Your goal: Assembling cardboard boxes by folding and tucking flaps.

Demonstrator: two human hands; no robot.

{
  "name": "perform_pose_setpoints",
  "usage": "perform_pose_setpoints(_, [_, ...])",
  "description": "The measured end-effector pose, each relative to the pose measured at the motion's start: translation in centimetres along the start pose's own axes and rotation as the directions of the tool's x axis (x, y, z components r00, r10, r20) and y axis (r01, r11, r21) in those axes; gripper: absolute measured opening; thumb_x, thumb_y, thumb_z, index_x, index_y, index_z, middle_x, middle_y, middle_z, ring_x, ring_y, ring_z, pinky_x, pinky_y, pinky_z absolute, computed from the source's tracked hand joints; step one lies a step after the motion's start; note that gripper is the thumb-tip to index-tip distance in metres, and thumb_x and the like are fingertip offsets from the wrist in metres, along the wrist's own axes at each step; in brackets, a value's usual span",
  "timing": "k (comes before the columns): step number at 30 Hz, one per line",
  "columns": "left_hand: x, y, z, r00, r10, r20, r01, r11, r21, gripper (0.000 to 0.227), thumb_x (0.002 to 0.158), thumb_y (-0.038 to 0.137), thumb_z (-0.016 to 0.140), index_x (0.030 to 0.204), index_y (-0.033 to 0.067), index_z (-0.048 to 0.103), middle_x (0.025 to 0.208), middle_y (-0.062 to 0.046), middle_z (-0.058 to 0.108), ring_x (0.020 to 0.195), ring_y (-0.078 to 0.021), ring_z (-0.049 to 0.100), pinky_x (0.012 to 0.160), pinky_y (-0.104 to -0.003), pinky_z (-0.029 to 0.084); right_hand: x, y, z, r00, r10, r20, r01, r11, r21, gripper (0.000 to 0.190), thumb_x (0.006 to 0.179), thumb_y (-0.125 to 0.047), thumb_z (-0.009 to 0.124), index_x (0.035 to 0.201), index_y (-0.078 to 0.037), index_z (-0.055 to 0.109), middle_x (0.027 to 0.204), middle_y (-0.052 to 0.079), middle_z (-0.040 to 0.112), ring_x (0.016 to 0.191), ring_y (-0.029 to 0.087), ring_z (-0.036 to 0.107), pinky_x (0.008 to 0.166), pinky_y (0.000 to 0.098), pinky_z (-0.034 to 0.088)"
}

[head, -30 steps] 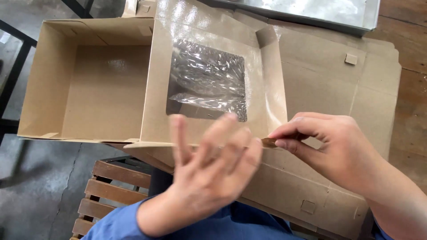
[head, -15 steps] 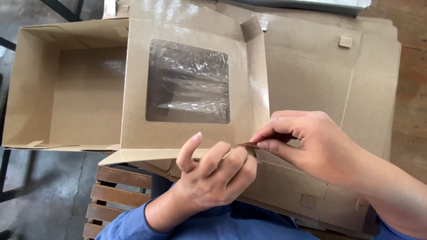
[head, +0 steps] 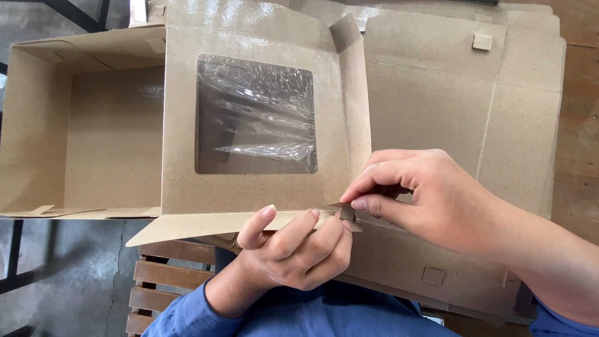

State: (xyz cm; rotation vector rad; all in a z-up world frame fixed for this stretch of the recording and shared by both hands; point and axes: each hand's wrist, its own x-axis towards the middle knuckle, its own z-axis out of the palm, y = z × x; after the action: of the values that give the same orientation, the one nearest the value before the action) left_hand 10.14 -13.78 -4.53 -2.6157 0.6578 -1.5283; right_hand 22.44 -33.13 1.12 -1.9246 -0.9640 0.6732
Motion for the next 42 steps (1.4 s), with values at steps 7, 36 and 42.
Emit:
perform_pose_setpoints(7, [0.7,-0.1,0.2,1.000,-0.018,0.004,0.018,1.000,-0.021,0.019,0.101,0.023,0.052,0.088,0.0319,0.062,0.094,0.017,0.067,0.096,-0.0058,0.055,0.110,-0.037,0.028,0.0,0.1,0.1,1.000,-0.023,0.005,0.023,1.000,-0.009,0.011,0.089,-0.020,0.073,0.095,-0.018,0.083,0.084,-0.006,0.076,0.069,0.006,0.066,0.060,0.0204,0.049])
perform_pose_setpoints(36, [1.2,0.0,-0.3,0.993,-0.077,0.091,0.080,0.996,-0.025,0.016,0.110,0.025,0.058,0.098,0.0277,0.069,0.092,0.016,0.067,0.087,-0.0062,0.054,0.109,-0.034,0.027,-0.4,-0.5,1.0,0.993,-0.046,-0.111,0.043,0.999,-0.029,0.008,0.094,-0.011,0.066,0.091,-0.014,0.074,0.084,-0.002,0.065,0.065,0.007,0.067,0.063,0.0193,0.056])
perform_pose_setpoints(42, [1.3,0.2,-0.2,0.991,-0.098,0.087,0.101,0.995,-0.023,0.017,0.109,0.024,0.057,0.096,0.0267,0.068,0.091,0.015,0.067,0.086,-0.0075,0.053,0.109,-0.035,0.028,-0.6,-0.7,1.5,0.983,-0.108,-0.151,0.092,0.990,-0.108,0.011,0.096,-0.006,0.061,0.092,-0.013,0.069,0.085,-0.001,0.064,0.066,0.009,0.062,0.061,0.0207,0.051])
